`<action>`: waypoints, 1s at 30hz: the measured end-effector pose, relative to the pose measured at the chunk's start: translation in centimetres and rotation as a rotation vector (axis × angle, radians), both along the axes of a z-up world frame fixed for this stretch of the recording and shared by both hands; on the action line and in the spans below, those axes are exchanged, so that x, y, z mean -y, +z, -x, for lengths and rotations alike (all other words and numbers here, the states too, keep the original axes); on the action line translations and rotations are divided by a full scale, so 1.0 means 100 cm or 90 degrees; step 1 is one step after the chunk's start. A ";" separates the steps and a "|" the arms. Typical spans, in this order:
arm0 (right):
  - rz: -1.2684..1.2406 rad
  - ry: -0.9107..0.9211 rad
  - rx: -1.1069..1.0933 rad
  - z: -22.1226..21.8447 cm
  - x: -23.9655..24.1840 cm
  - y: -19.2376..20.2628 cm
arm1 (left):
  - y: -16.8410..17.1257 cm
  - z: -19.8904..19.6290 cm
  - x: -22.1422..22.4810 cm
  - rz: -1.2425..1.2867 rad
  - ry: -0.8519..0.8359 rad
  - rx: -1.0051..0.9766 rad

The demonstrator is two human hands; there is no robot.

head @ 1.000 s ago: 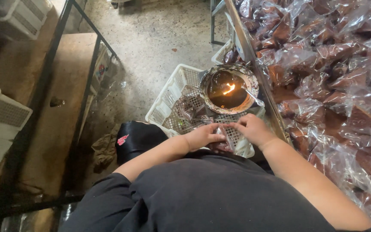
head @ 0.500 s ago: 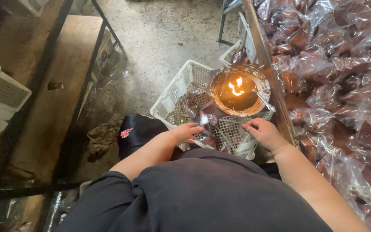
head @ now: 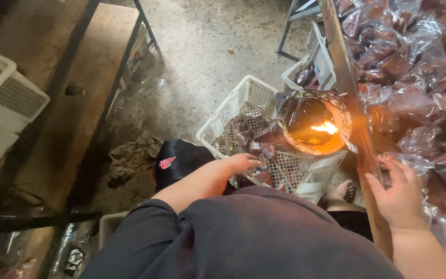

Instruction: Sealing small plastic bags containing snacks using a candle flame.

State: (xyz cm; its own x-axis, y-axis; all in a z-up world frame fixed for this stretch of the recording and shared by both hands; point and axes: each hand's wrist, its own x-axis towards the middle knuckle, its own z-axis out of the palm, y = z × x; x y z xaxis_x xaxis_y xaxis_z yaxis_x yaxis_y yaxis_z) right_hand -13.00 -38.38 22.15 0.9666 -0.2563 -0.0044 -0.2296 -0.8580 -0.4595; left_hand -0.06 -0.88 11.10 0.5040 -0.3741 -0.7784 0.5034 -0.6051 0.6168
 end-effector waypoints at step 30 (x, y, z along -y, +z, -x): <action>0.440 -0.137 -0.152 0.024 0.079 -0.120 | -0.063 -0.037 -0.008 -0.285 -0.458 0.043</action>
State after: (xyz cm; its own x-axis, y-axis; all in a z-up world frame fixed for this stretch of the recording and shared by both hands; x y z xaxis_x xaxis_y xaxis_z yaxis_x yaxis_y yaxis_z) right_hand -15.42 -46.25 10.10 0.8878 -0.4597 0.0231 -0.4505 -0.8574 0.2489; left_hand 3.61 -0.11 4.79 0.3118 -0.2853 -0.9063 -0.1272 -0.9578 0.2578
